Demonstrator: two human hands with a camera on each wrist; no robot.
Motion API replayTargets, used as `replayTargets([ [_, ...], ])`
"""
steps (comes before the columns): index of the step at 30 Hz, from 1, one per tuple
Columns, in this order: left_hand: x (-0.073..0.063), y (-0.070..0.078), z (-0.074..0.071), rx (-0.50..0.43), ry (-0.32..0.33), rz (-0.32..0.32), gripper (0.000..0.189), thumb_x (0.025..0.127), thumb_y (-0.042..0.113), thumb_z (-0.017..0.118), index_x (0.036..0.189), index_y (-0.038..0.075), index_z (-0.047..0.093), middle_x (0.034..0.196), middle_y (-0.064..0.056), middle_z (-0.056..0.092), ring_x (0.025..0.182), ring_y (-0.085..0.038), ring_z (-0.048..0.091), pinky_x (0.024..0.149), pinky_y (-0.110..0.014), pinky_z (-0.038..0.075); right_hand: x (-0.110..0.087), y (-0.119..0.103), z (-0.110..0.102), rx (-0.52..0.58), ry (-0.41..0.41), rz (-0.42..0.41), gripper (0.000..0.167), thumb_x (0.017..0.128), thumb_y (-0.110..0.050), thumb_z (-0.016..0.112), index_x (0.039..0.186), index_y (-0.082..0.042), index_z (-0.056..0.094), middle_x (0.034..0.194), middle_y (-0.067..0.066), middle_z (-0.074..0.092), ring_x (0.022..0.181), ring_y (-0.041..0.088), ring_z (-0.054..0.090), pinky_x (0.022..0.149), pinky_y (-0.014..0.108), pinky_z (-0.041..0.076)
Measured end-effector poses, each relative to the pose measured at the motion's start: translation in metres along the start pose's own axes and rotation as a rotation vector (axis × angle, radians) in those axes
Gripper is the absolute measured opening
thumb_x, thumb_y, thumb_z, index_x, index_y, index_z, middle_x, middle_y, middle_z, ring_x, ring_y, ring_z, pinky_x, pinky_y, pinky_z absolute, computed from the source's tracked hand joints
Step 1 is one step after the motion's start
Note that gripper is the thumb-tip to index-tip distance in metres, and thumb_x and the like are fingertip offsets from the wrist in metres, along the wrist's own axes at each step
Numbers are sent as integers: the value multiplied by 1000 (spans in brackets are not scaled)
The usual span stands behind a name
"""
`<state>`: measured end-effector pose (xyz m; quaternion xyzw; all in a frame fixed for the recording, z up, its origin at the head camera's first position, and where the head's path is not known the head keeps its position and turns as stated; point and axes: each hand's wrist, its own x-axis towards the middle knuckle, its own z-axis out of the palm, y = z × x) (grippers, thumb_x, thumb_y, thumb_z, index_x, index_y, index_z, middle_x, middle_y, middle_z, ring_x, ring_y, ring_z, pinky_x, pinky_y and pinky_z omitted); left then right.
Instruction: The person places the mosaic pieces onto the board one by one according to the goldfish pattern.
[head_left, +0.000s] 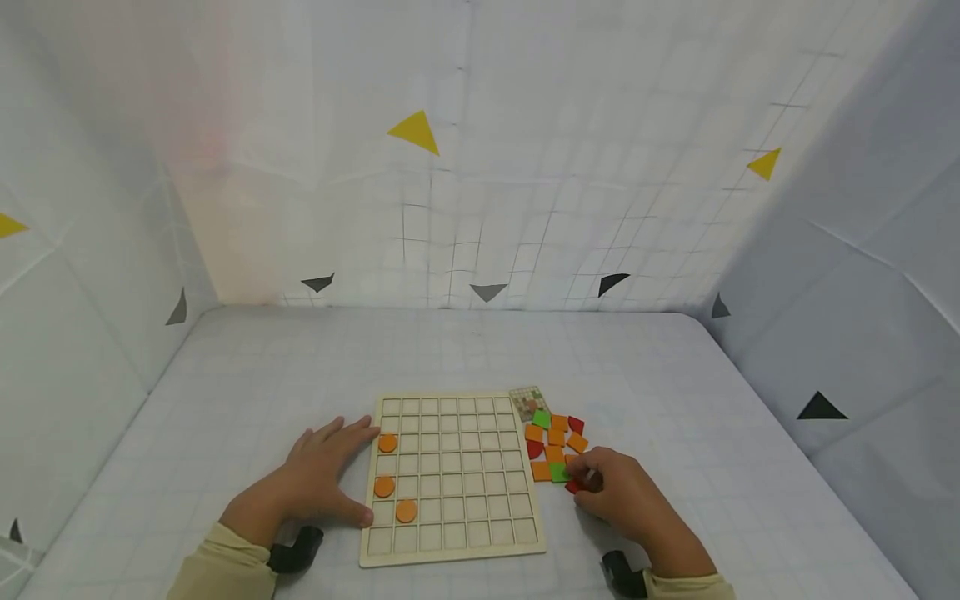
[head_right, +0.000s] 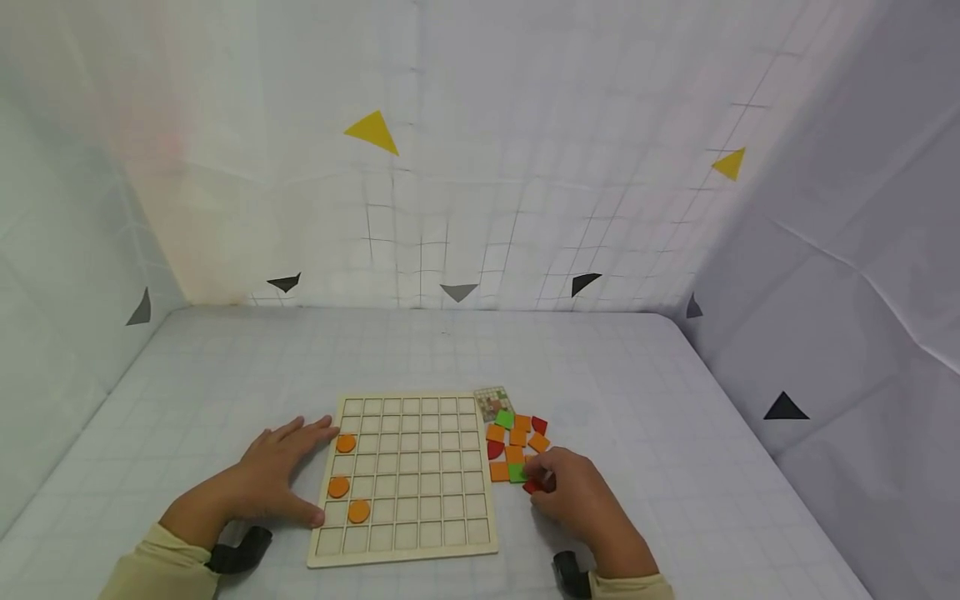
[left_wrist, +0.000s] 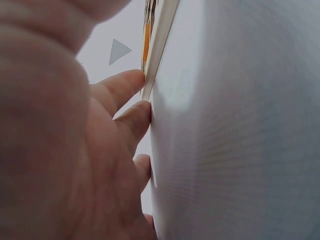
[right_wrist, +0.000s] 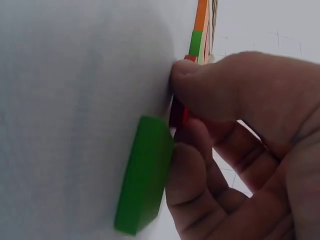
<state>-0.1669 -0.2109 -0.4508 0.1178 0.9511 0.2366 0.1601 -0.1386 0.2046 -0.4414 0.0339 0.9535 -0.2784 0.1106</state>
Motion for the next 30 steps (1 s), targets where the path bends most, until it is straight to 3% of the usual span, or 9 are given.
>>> replayTargets([
  [8,0,-1,0,-3,4,6,126,47,62,95,155,25,42,168,0,30,157,-41,12,125,-68,3,-2,-4,-4,23,-72,22,31,80,-5,82,104,-24,74,98,-8,68,80,16,57,63,30,52],
  [19,-3,0,-2,-7,-2,-9,125,48,61,95,155,26,42,168,0,29,157,-41,12,125,-68,3,0,-13,-3,-50,-74,-33,32,76,-2,80,103,-19,76,94,-6,66,78,17,54,64,31,51],
  [24,-2,-1,-2,-10,-13,-6,125,49,63,94,156,26,41,168,0,29,157,-41,12,125,-68,3,-1,-17,-1,-124,-13,-73,27,77,-5,80,99,-21,77,90,-7,63,77,14,53,67,28,50],
  [30,-1,-1,-3,-5,-7,14,124,49,64,93,155,26,41,168,0,29,156,-42,13,125,-68,3,-6,-28,-1,-76,31,-160,26,76,-2,74,94,-22,77,86,-9,61,76,11,52,64,23,47],
])
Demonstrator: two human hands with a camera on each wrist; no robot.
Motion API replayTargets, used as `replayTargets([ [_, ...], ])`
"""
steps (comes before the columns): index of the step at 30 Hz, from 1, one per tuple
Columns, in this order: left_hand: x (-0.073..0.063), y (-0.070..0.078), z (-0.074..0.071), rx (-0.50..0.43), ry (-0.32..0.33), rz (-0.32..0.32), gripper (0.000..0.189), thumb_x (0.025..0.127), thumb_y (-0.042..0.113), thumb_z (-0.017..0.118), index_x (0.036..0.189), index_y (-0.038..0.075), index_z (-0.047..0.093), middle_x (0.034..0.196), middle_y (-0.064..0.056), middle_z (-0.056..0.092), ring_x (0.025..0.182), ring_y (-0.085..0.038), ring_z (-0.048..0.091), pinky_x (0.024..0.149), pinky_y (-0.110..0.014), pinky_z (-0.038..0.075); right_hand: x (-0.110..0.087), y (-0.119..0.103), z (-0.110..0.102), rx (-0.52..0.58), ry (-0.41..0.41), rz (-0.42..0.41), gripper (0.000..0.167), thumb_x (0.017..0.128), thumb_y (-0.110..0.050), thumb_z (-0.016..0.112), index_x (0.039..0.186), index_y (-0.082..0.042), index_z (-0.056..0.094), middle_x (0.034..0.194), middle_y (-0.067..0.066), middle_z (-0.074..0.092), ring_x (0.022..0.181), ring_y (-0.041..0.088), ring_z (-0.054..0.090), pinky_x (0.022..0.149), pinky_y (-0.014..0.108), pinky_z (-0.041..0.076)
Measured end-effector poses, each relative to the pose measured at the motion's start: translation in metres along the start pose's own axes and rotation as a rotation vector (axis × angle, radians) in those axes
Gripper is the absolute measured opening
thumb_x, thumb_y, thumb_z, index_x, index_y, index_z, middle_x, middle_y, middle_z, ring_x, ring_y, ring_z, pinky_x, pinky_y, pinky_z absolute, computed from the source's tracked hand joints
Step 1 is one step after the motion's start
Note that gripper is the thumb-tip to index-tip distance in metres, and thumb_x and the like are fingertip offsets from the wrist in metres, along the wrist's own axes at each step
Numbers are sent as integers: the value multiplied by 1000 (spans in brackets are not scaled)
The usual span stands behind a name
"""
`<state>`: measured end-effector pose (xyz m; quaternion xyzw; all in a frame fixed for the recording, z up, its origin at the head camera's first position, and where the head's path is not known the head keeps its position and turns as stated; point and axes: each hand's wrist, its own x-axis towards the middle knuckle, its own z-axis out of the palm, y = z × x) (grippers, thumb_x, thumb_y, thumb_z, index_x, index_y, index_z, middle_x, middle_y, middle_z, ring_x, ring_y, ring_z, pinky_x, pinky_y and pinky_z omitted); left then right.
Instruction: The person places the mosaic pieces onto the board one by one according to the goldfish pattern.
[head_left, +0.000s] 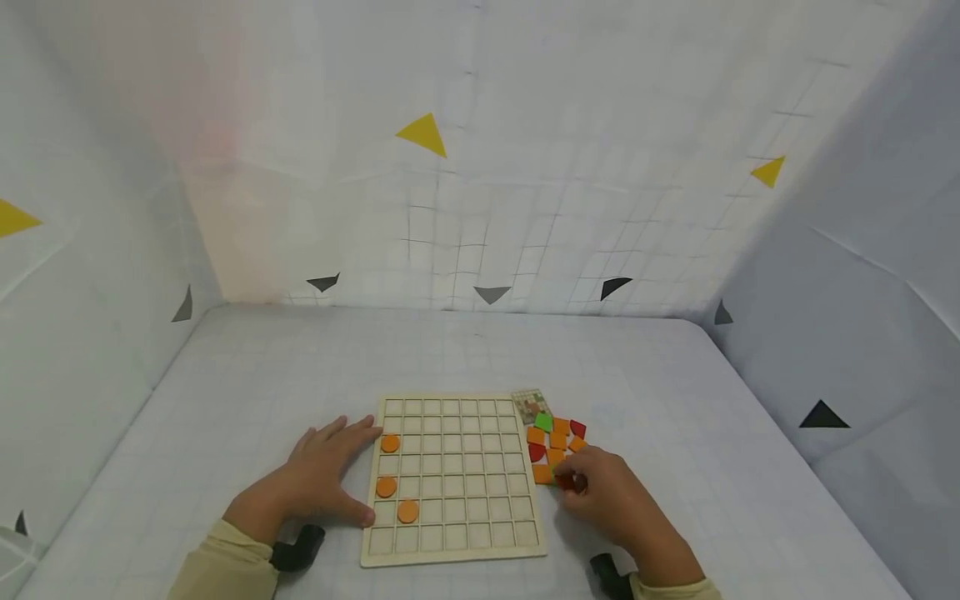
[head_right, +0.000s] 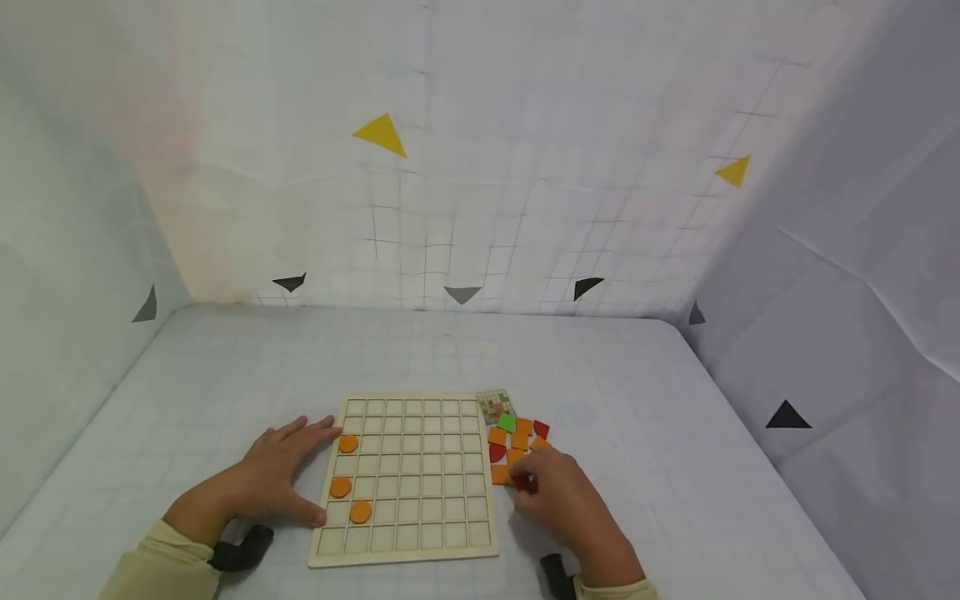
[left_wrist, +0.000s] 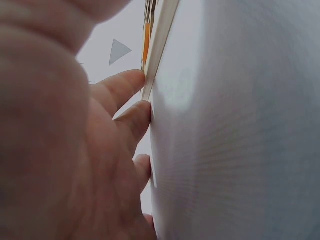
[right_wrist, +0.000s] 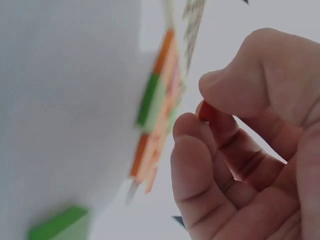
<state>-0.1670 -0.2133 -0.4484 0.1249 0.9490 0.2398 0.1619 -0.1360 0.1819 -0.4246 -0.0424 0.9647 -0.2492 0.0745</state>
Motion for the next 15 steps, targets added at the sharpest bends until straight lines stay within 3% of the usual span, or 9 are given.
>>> replayTargets([
  [5,1,0,-1,3,7,6,123,50,64,93,155,26,42,168,0,29,156,-42,13,124,-69,4,-3,-22,-2,56,24,-121,27,76,-2,70,97,-18,76,88,-10,59,75,11,53,60,21,48],
  [9,0,-1,-2,7,11,-2,124,49,64,93,155,26,42,168,0,29,156,-42,14,125,-68,4,-2,-49,7,78,-5,-237,22,79,-4,68,97,-14,75,90,-9,60,76,9,53,62,21,49],
  [15,0,-1,-1,5,4,10,122,50,63,93,155,26,42,168,0,29,157,-41,14,125,-68,4,-2,-93,29,46,-90,-288,11,82,-11,72,92,-17,74,85,-11,58,75,6,52,63,19,49],
])
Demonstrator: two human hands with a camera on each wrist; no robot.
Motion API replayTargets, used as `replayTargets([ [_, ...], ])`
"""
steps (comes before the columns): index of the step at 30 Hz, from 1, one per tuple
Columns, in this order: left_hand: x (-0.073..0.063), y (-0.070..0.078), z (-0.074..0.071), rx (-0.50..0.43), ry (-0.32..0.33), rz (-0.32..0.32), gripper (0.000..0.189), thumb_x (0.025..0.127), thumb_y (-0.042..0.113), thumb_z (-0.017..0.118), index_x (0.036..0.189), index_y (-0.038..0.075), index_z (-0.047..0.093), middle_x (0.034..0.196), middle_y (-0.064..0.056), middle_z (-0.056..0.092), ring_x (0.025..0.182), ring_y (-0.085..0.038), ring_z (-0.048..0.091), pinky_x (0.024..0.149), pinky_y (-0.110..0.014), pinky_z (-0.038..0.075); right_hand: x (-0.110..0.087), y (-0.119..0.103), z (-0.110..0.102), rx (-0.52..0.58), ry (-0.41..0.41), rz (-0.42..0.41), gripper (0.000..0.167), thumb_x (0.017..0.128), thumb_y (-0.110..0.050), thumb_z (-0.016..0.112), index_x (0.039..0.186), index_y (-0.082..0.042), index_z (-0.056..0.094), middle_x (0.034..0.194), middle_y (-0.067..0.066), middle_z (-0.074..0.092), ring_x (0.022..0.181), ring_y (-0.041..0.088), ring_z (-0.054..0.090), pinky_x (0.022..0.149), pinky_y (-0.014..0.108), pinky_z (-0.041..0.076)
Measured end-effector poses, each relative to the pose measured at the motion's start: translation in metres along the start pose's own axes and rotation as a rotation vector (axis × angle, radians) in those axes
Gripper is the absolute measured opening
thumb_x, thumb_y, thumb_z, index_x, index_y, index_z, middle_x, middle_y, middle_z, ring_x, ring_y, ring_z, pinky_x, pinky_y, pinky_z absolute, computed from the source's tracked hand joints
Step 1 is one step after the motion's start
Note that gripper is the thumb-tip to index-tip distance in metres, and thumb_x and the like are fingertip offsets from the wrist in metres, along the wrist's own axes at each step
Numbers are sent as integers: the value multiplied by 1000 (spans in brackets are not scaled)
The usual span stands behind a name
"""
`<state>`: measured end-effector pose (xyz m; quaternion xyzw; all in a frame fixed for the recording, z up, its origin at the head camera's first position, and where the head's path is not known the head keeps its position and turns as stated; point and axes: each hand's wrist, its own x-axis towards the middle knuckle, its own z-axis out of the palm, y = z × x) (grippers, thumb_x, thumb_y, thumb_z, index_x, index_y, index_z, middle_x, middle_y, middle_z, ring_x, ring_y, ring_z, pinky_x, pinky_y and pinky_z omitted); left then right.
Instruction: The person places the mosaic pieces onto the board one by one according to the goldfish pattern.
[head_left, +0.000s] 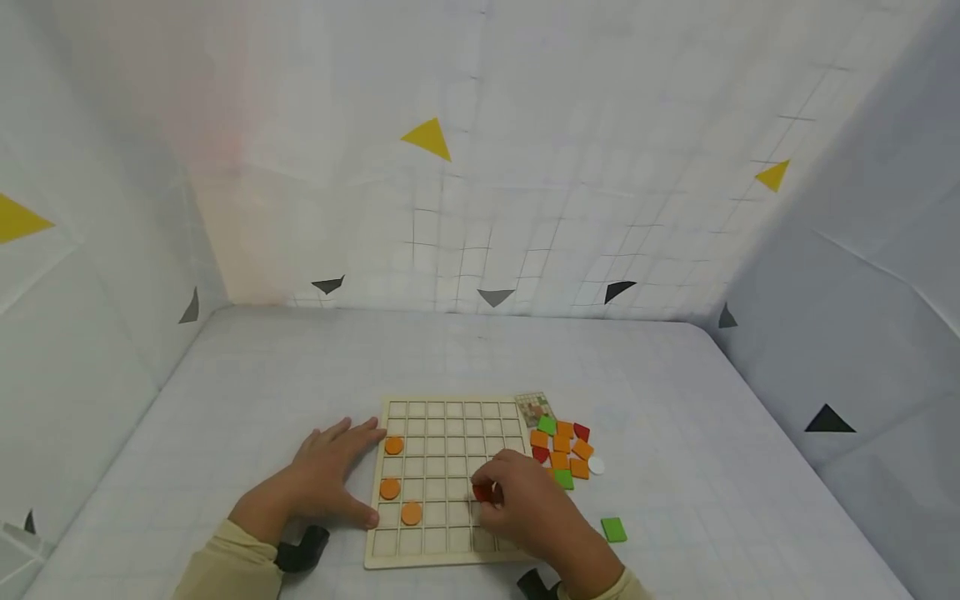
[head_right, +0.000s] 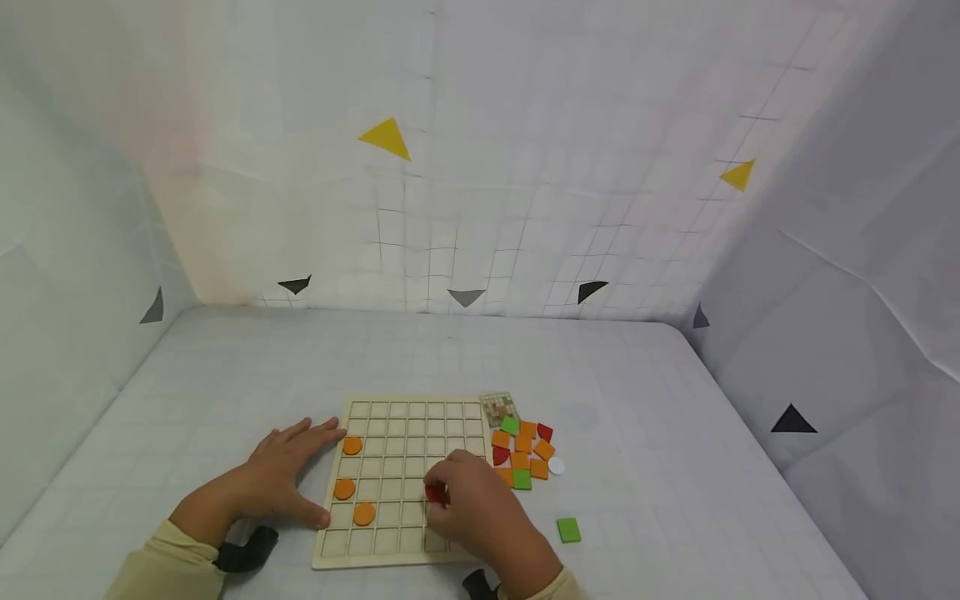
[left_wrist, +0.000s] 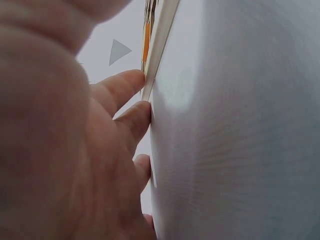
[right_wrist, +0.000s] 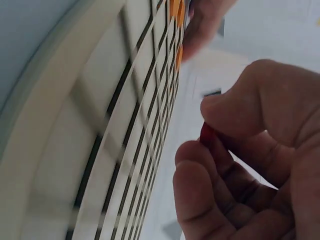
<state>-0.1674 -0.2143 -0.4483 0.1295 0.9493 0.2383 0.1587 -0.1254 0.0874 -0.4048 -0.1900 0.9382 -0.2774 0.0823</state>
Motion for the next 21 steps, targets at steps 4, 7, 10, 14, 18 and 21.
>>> replayTargets([
  [4,1,0,2,-4,6,-8,122,50,64,93,155,27,42,168,1,29,157,-40,14,125,-67,4,10,-18,10,-8,-38,-10,9,83,-12,74,89,-18,74,83,-12,56,74,5,51,63,18,49],
  [7,2,0,3,-1,13,-4,122,50,65,93,155,27,43,168,2,30,156,-40,15,125,-67,5,18,-26,18,-18,-67,-27,8,83,-11,75,87,-19,73,81,-12,55,73,4,51,63,17,48],
  [10,2,-1,3,-2,13,0,122,50,66,92,155,27,43,168,2,30,157,-40,15,126,-66,5,23,-30,27,-35,-97,-23,9,82,-12,77,88,-19,75,81,-13,55,73,3,50,64,17,49],
  [14,3,0,2,-7,7,1,121,51,65,92,155,28,42,168,3,30,157,-39,14,126,-66,4,28,-31,35,-41,-124,15,10,82,-14,78,90,-20,76,83,-13,56,74,3,50,66,19,50],
  [18,2,0,1,-4,8,1,120,52,62,94,155,28,43,168,3,30,157,-38,15,126,-66,5,30,-33,38,-66,-149,27,11,81,-12,79,85,-21,74,82,-11,54,73,6,50,65,20,48],
  [21,1,1,1,-6,8,-7,120,52,60,94,155,27,43,167,3,30,157,-39,15,126,-66,5,30,-36,38,-94,-173,31,11,81,-12,79,83,-21,73,81,-10,53,72,7,49,64,20,46],
])
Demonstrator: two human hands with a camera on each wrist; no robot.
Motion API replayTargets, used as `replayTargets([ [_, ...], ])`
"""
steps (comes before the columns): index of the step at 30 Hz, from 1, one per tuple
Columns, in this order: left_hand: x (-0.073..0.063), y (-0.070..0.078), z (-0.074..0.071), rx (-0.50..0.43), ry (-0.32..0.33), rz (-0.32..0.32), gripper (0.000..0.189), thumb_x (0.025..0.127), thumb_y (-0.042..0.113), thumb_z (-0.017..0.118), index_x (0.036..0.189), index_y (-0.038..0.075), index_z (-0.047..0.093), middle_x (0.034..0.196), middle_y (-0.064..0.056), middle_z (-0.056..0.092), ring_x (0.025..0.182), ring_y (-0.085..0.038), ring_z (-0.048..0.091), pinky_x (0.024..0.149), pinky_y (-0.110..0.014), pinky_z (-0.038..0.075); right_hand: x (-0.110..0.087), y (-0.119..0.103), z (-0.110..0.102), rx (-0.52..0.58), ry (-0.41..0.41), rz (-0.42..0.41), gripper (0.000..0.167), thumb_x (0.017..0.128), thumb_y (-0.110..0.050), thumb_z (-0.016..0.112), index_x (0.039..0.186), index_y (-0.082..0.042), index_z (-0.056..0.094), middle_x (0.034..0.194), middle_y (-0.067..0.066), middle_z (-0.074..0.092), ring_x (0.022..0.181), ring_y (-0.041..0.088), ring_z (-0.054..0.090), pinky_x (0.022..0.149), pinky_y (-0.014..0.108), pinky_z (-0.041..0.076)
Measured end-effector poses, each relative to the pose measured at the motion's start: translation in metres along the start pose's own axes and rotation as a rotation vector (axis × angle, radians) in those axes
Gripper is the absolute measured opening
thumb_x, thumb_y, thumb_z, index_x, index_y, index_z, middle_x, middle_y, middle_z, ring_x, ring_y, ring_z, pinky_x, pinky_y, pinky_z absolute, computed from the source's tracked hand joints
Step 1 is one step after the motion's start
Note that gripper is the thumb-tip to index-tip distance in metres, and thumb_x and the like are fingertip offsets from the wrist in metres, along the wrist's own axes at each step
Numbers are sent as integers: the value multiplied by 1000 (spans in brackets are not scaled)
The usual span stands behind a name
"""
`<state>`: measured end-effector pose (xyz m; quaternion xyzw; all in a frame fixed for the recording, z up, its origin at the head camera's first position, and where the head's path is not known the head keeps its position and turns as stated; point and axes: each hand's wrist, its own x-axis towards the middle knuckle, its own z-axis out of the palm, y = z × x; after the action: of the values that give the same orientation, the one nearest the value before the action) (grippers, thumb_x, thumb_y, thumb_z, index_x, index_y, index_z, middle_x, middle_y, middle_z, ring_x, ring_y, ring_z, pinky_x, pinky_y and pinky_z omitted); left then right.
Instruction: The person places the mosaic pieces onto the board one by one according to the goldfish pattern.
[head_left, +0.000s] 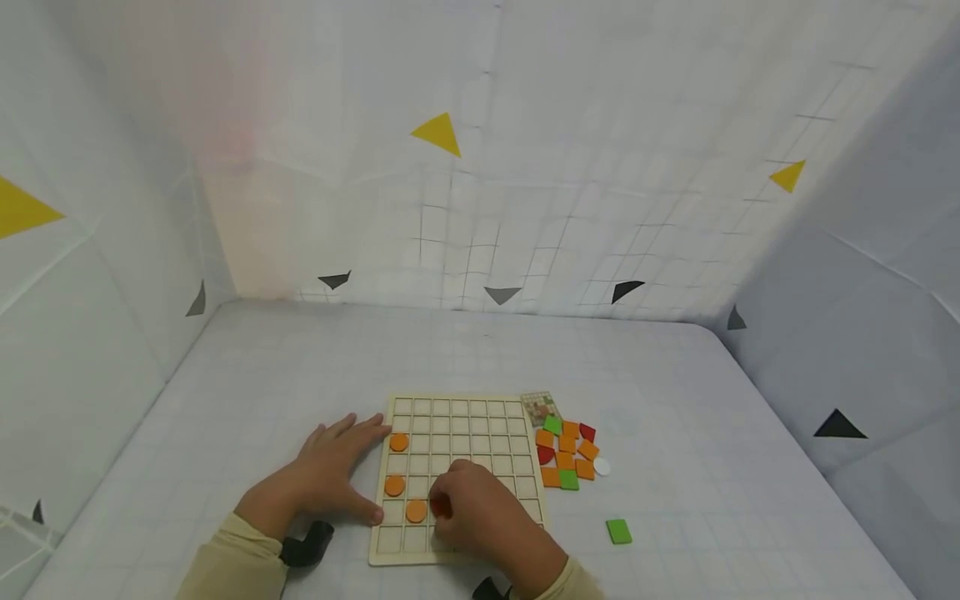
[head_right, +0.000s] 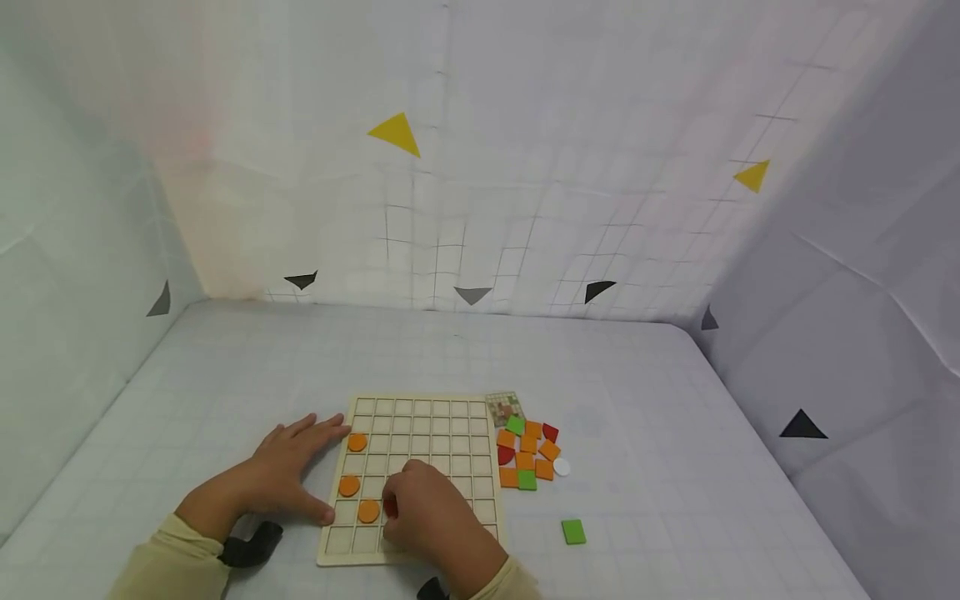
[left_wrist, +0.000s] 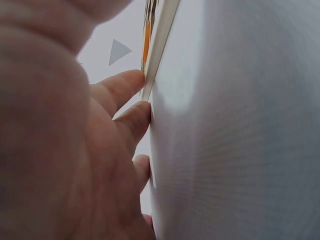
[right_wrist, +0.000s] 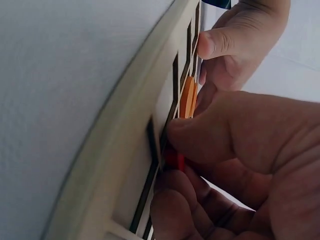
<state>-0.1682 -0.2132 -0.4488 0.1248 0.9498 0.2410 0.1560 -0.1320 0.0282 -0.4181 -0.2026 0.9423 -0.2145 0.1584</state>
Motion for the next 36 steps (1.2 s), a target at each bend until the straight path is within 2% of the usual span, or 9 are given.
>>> replayTargets([
  [8,0,-1,4,8,-5,-18,123,50,63,94,155,28,42,167,4,30,157,-38,15,126,-65,5,-1,-4,0,-52,-21,4,9,84,-14,80,91,-21,78,82,-11,55,74,7,49,65,21,47],
  [13,-1,0,3,5,-1,-10,122,50,63,94,155,28,42,168,4,30,157,-39,15,126,-66,5,-2,-4,-1,-57,-18,-2,8,84,-16,81,89,-22,79,83,-13,55,75,5,48,66,20,48],
  [20,-2,3,1,2,1,-10,122,50,61,94,155,27,42,168,3,30,157,-39,15,126,-65,5,-2,0,-1,-38,-10,-17,8,83,-17,83,86,-23,79,85,-13,55,76,4,48,66,18,47],
  [26,-1,3,1,-1,-2,-8,122,50,62,94,155,27,42,167,3,31,157,-39,15,126,-65,5,-2,5,-2,-15,-30,-2,10,83,-21,85,90,-24,80,83,-14,57,77,5,49,67,19,48],
  [30,0,3,2,4,0,-4,122,50,62,94,155,27,42,167,3,31,157,-39,16,126,-65,6,-6,10,-4,-3,5,-31,21,82,-24,86,102,-22,80,90,-13,61,77,2,50,69,18,50],
  [33,0,3,1,12,-2,-1,122,50,63,94,155,26,42,167,2,31,157,-40,15,126,-65,6,-12,17,-10,67,49,-13,29,83,-22,84,110,-17,78,96,-11,63,74,2,52,66,18,50],
  [36,1,1,0,25,5,-4,122,50,62,94,155,26,42,167,2,31,156,-40,15,126,-66,6,-18,28,-20,152,104,13,26,85,-18,80,110,-12,77,98,-5,65,73,4,54,64,20,50],
])
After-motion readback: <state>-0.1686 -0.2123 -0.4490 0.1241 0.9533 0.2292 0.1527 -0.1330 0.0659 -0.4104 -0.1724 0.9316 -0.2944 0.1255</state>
